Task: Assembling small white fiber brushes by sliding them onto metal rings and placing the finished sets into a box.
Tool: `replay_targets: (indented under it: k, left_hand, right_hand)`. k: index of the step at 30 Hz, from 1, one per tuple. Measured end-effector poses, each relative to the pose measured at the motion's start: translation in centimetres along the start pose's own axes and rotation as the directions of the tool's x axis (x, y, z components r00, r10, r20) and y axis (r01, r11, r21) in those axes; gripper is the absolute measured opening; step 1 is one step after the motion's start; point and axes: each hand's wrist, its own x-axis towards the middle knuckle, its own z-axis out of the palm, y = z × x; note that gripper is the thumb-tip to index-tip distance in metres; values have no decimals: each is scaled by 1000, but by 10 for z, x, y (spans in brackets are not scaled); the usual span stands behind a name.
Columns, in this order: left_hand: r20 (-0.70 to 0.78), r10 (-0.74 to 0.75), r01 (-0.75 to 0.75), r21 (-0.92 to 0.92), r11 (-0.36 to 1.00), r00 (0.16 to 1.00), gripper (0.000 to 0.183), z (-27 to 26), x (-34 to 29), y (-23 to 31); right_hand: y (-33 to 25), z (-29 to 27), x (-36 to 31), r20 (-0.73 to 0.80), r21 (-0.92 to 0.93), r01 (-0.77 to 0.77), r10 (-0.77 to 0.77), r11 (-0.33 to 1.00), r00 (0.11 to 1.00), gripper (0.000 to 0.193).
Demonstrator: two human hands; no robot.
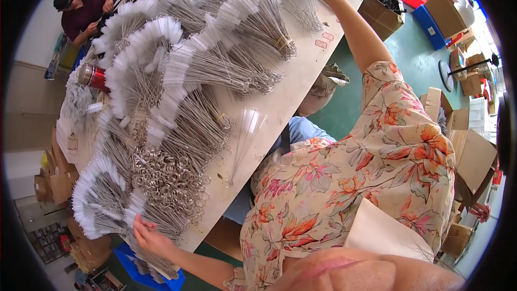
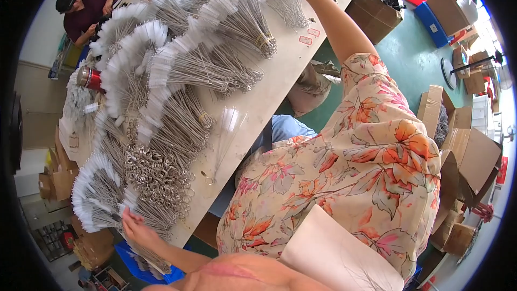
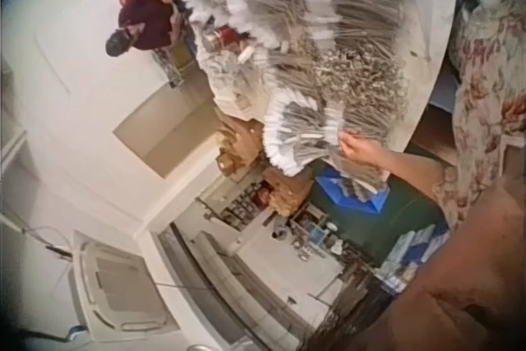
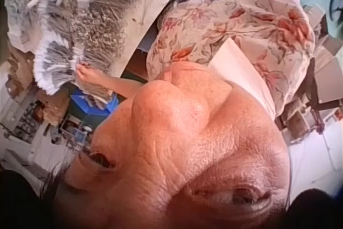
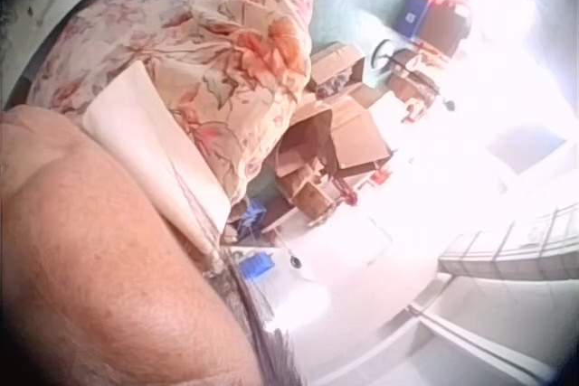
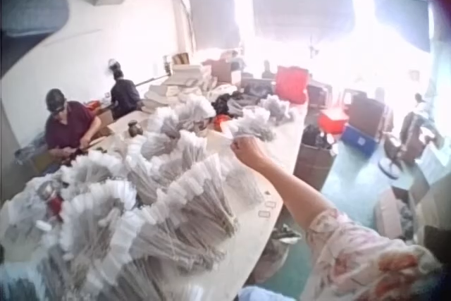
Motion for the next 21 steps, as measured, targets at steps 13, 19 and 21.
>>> replay_targets:
  k: [13,19,21]
  left_hand:
    - [424,351,-291,-201,935,835,21,174,-50,50]
    - [8,640,-625,-210,752,768,13,137,-56,43]
    - [44,637,-630,-109,769,769,23,136,-68,33]
  right_hand:
    - [-314,-60,-223,505,826,-517,-705,225,499,24]
    - [-307,-37,-240,111,993,-104,-654,50,748,29]
    - [-302,-19,-247,579,740,-647,-666,185,471,27]
